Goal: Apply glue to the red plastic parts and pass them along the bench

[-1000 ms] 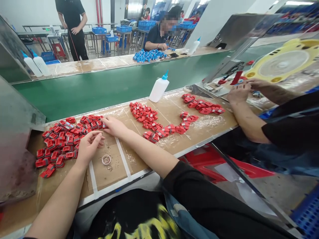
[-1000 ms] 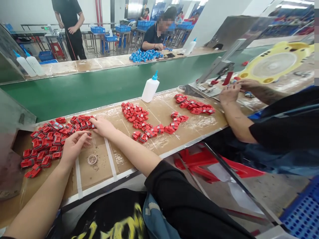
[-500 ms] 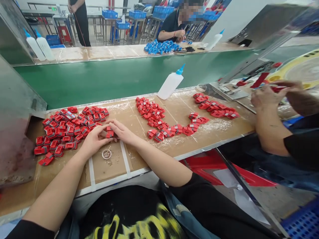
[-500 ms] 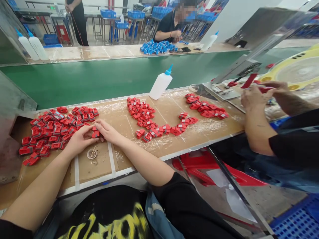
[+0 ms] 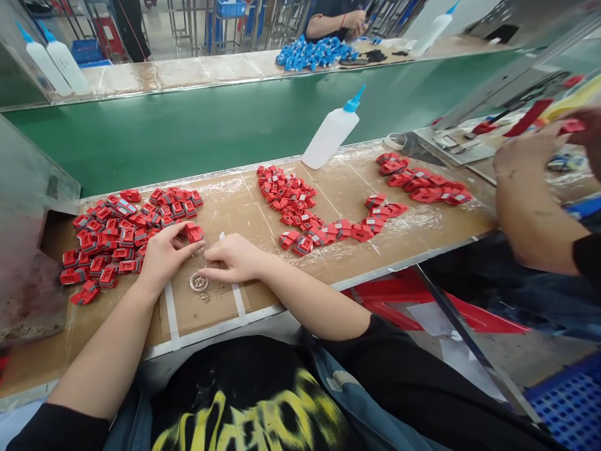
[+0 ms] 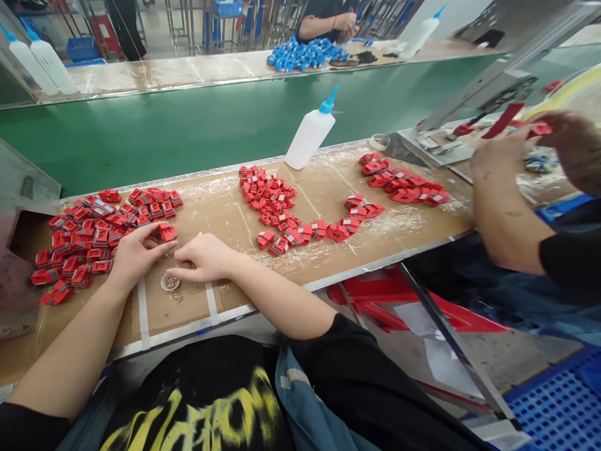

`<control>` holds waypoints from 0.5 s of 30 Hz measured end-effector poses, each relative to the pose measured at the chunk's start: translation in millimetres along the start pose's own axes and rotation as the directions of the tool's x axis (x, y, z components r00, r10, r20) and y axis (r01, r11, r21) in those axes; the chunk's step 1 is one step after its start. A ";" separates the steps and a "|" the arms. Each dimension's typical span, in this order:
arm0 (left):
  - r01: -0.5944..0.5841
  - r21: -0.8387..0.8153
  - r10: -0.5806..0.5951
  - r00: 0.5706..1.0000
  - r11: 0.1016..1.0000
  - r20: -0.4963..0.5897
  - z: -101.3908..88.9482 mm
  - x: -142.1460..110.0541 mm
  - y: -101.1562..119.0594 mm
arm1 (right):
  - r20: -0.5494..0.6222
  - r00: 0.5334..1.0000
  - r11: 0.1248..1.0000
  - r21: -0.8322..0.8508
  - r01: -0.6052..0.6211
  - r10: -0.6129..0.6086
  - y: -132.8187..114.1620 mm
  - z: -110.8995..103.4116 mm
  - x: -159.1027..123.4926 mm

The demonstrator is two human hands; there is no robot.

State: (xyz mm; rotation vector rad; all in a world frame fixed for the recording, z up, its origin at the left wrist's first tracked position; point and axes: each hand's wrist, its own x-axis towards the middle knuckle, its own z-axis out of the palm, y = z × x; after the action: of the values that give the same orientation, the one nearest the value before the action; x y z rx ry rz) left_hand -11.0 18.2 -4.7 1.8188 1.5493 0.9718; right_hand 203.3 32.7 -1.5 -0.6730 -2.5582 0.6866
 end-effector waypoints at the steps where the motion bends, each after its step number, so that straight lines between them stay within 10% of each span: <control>1: 0.019 -0.029 -0.019 1.000 0.999 0.008 0.2 -0.2 0.7 | 0.020 1.000 1.000 0.003 0.017 -0.017 -0.2 0.8 0.4; 10: 0.135 -0.221 -0.115 0.988 0.966 0.103 4.2 -1.1 -3.0 | 0.038 0.994 0.942 0.323 0.088 -0.106 2.6 2.4 1.7; 15: 0.082 -0.114 -0.069 0.991 0.990 0.112 5.9 -1.6 -4.2 | -0.363 0.910 0.908 0.418 -0.035 0.202 14.2 0.9 4.0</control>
State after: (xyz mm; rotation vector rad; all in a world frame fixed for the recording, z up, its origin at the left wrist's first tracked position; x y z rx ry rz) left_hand -8.8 17.7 -11.8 1.6898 1.4534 0.8958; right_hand 204.4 45.4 -9.0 -0.7428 -1.9317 0.9730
